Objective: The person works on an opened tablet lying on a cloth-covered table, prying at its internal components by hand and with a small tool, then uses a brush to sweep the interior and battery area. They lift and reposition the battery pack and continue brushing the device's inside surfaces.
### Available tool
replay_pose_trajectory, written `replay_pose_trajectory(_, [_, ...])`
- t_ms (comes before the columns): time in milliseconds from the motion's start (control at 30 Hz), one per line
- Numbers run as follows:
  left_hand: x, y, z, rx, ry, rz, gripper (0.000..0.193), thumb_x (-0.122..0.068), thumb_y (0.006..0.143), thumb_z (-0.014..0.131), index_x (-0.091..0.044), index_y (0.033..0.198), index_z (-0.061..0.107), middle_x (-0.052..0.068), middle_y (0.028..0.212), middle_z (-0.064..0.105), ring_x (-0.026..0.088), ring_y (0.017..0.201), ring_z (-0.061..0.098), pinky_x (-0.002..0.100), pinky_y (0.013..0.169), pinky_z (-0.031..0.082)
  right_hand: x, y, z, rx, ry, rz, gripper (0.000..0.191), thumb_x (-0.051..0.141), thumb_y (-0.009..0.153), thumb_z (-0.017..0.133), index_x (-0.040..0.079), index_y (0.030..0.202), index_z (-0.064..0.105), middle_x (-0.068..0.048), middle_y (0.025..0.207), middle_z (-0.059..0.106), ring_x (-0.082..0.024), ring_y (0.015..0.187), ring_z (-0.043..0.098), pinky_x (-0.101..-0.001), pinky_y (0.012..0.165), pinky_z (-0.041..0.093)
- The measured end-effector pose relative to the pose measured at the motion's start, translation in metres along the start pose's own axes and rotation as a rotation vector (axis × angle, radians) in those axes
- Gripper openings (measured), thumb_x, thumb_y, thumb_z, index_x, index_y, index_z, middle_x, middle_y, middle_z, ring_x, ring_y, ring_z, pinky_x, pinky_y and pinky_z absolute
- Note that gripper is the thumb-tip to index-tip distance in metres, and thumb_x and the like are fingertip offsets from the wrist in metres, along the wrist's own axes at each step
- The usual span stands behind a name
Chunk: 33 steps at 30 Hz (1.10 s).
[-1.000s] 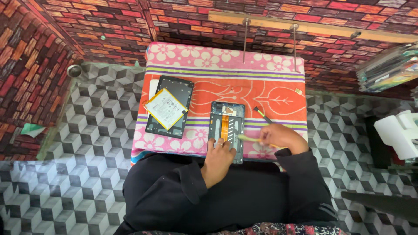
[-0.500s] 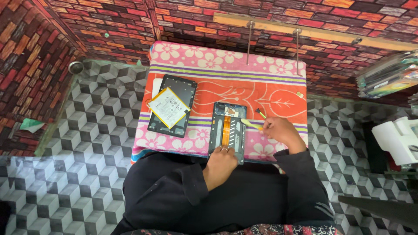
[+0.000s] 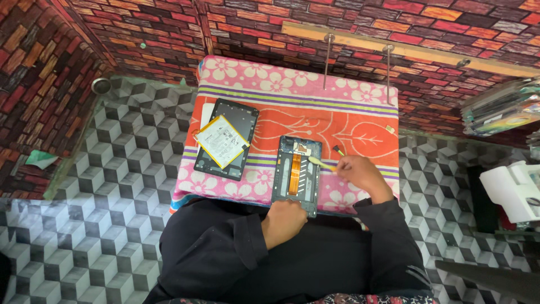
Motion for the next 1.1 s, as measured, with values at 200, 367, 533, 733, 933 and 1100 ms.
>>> replay_pose_trajectory(200, [-0.003, -0.002, -0.003, 0.059, 0.009, 0.009, 0.020, -0.021, 0.084, 0.077, -0.003, 0.075, 0.075, 0.016, 0.077, 0.068, 0.033, 0.073, 0.072, 0.043, 0.061, 0.057, 0.005, -0.009, 0.056, 0.501, -0.307, -0.211, 0.017, 0.018, 0.079, 0.084, 0.003, 0.085, 0.077, -0.006, 0.076, 0.076, -0.014, 0.071, 0.072, -0.0314, 0.065, 0.054])
replay_pose_trajectory(367, [-0.010, -0.007, -0.011, 0.046, 0.040, 0.038, 0.015, -0.016, 0.080, 0.076, -0.002, 0.077, 0.075, 0.016, 0.081, 0.068, 0.032, 0.078, 0.072, 0.042, 0.062, 0.057, 0.015, 0.002, 0.009, -0.020, -0.248, -0.132, 0.014, 0.016, 0.081, 0.078, 0.006, 0.090, 0.076, -0.005, 0.076, 0.074, -0.015, 0.067, 0.069, -0.0333, 0.062, 0.052])
replay_pose_trajectory(533, [-0.013, -0.012, -0.014, 0.046, 0.138, 0.054, 0.014, -0.003, 0.070, 0.072, -0.001, 0.084, 0.073, 0.015, 0.087, 0.069, 0.030, 0.081, 0.072, 0.040, 0.064, 0.058, 0.002, 0.006, 0.030, 0.221, -0.164, -0.032, 0.014, 0.015, 0.082, 0.078, 0.004, 0.089, 0.075, -0.008, 0.072, 0.073, -0.017, 0.065, 0.068, -0.0352, 0.059, 0.052])
replay_pose_trajectory(733, [-0.016, -0.016, -0.011, 0.042, 0.159, 0.062, 0.014, -0.002, 0.071, 0.071, 0.001, 0.085, 0.071, 0.015, 0.083, 0.068, 0.030, 0.079, 0.072, 0.039, 0.061, 0.058, 0.000, 0.003, 0.042, 0.354, -0.191, -0.113, 0.014, 0.016, 0.080, 0.080, 0.004, 0.086, 0.076, -0.007, 0.073, 0.075, -0.015, 0.066, 0.071, -0.0328, 0.061, 0.054])
replay_pose_trajectory(933, [-0.010, -0.022, -0.011, 0.089, 0.045, 0.030, 0.030, -0.005, 0.077, 0.072, 0.009, 0.102, 0.064, 0.019, 0.086, 0.068, 0.033, 0.080, 0.072, 0.041, 0.060, 0.057, 0.005, 0.007, -0.011, -0.151, -0.247, -0.033, 0.017, 0.020, 0.083, 0.083, 0.006, 0.089, 0.075, -0.006, 0.078, 0.073, -0.016, 0.070, 0.068, -0.0340, 0.064, 0.052])
replay_pose_trajectory(1100, [0.003, -0.033, 0.025, 0.498, -0.137, -0.086, 0.078, -0.026, 0.097, 0.065, 0.016, 0.151, 0.028, 0.023, 0.089, 0.071, 0.042, 0.088, 0.069, 0.053, 0.071, 0.054, 0.016, 0.005, 0.009, -0.092, -0.025, -0.130, 0.017, 0.018, 0.088, 0.079, 0.003, 0.091, 0.073, -0.010, 0.077, 0.071, -0.018, 0.069, 0.067, -0.0333, 0.065, 0.054])
Point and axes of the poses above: each hand's wrist, its own y-axis towards the middle knuckle, its own z-axis out of the palm, x = y × z, the point moved 10 cm from there along y, towards the middle knuckle
